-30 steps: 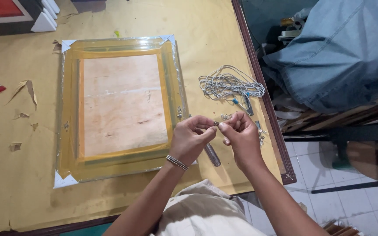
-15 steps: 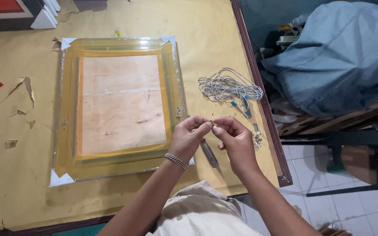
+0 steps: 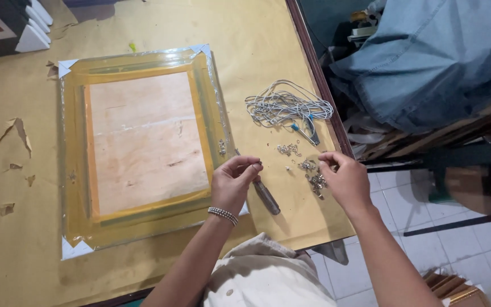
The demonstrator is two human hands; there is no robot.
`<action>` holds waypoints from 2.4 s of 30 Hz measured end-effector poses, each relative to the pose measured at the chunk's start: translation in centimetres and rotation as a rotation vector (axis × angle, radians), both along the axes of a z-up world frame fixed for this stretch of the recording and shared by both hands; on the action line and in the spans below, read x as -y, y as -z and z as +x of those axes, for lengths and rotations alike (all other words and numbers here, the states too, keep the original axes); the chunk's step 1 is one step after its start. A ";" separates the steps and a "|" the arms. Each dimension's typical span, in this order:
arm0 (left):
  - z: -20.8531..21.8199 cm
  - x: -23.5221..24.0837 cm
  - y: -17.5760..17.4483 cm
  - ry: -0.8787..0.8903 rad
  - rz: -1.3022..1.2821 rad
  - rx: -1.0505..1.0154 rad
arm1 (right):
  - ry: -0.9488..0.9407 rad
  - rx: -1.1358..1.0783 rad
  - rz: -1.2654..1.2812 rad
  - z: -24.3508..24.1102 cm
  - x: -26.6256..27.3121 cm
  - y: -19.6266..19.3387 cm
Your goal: Securing the backing of a picture frame using metal turn buttons and a screwdriver.
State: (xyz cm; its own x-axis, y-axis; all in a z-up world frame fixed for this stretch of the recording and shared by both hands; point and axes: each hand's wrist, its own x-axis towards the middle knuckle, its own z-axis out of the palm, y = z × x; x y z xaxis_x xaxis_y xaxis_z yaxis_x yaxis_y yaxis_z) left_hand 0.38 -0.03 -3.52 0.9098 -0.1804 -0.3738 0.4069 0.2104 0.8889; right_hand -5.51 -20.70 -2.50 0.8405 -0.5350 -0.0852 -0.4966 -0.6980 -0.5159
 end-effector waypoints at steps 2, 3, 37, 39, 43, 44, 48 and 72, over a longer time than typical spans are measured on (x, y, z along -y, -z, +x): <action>-0.2 0.6 0.9 0.021 0.020 0.011 | 0.009 -0.033 -0.067 -0.3 0.9 0.6; -0.6 0.7 1.4 0.033 0.041 0.015 | 0.008 -0.075 -0.131 -0.7 1.2 1.0; -2.0 -2.6 4.2 -0.172 0.215 -0.098 | -0.137 -0.084 0.240 4.0 -3.0 0.4; -1.7 -4.0 2.8 -0.180 0.239 -0.074 | -0.147 -0.090 0.498 4.6 -5.0 0.9; -1.4 -6.2 1.4 -0.190 0.218 -0.059 | -0.180 -0.048 0.811 3.9 -11.5 -3.7; -1.3 -6.8 1.3 -0.194 0.225 -0.043 | -0.190 -0.026 0.868 3.8 -12.6 -3.9; -0.5 -8.9 -0.8 -0.172 0.261 -0.014 | -0.227 -0.003 0.891 3.5 -16.4 -4.5; 0.4 -15.5 -1.9 -0.029 0.235 -0.044 | -0.022 0.286 0.662 2.1 -26.5 -5.6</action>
